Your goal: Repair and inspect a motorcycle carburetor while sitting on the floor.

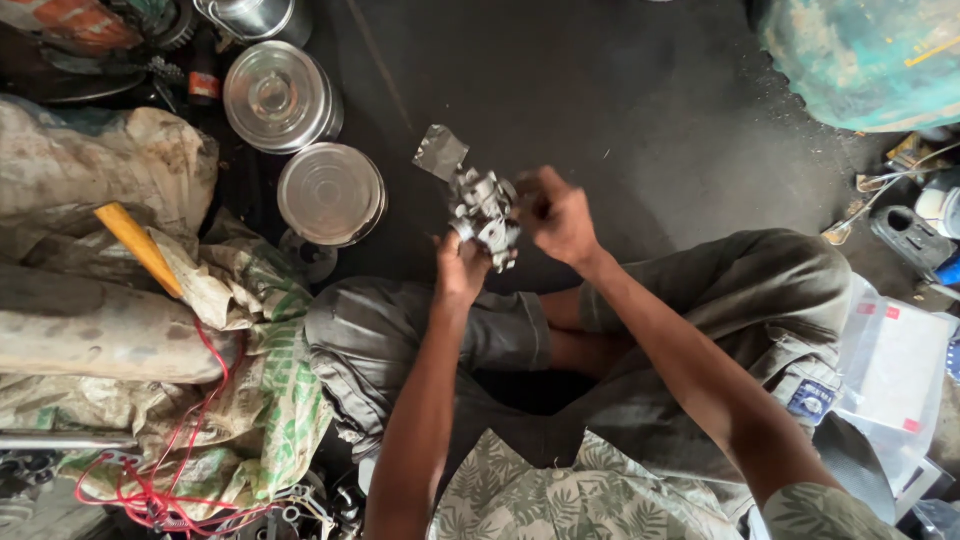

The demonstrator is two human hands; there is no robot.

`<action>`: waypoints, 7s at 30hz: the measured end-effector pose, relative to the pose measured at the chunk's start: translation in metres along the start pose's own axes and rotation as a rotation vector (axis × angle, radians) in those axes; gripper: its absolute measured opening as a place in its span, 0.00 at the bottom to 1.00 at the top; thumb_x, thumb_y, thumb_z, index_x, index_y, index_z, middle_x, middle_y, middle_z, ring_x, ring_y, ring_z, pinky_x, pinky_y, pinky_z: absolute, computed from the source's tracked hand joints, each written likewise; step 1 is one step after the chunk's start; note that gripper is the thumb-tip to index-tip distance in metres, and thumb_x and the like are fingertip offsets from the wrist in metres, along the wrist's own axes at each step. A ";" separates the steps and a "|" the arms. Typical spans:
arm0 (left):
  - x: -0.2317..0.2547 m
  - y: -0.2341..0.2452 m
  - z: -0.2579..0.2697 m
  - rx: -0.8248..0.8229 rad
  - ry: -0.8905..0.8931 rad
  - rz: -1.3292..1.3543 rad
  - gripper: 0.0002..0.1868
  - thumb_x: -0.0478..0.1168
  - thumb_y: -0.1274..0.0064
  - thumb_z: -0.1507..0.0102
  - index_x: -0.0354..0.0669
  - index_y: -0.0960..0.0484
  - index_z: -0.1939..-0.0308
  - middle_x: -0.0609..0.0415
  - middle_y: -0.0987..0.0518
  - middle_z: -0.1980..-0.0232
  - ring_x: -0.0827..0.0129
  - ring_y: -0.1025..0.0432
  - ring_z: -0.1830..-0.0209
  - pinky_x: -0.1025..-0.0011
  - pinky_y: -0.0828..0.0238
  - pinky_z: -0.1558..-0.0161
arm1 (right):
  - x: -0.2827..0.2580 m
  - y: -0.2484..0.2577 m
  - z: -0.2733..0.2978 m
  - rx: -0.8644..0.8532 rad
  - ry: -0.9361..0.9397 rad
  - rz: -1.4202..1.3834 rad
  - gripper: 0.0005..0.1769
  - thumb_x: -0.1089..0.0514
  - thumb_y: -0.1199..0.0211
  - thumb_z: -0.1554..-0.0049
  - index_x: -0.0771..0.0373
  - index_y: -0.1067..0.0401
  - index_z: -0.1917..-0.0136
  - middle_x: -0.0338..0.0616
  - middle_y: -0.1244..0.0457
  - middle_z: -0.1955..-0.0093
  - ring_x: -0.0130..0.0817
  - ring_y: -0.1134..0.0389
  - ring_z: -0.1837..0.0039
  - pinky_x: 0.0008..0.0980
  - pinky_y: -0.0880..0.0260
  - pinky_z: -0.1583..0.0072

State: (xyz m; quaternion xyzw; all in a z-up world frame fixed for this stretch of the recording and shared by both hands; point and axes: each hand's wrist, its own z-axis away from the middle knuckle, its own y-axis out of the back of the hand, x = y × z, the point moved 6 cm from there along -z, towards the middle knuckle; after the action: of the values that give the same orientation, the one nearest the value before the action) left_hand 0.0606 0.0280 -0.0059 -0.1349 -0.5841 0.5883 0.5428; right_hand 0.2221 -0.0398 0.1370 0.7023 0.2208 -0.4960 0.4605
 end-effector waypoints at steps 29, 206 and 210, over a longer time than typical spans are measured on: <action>-0.023 0.073 -0.021 0.249 -0.119 -0.178 0.25 0.50 0.48 0.38 0.49 0.30 0.38 0.52 0.27 0.41 0.61 0.29 0.42 0.53 0.24 0.51 | -0.004 -0.014 0.013 -0.004 0.120 0.016 0.21 0.59 0.24 0.49 0.68 0.36 0.55 0.54 0.31 0.61 0.42 0.24 0.60 0.37 0.26 0.60; 0.069 -0.070 -0.013 0.259 -0.048 -0.971 0.32 0.22 0.54 0.48 0.37 0.28 0.38 0.43 0.20 0.45 0.57 0.27 0.42 0.69 0.35 0.40 | -0.027 0.015 -0.028 -0.408 0.091 0.105 0.13 0.63 0.22 0.47 0.67 0.22 0.51 0.46 0.28 0.56 0.31 0.24 0.55 0.29 0.24 0.55; 0.088 -0.100 -0.008 0.229 0.055 -0.900 0.33 0.23 0.52 0.48 0.40 0.28 0.38 0.46 0.20 0.44 0.61 0.24 0.41 0.68 0.31 0.38 | -0.040 0.024 -0.033 -0.301 0.152 0.129 0.16 0.64 0.19 0.51 0.69 0.22 0.51 0.49 0.29 0.56 0.33 0.26 0.57 0.32 0.29 0.57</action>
State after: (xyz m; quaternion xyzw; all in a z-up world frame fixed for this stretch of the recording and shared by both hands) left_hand 0.0819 0.0757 0.1173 0.1772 -0.5011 0.3513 0.7708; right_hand 0.2401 -0.0162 0.1862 0.6736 0.2809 -0.3723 0.5734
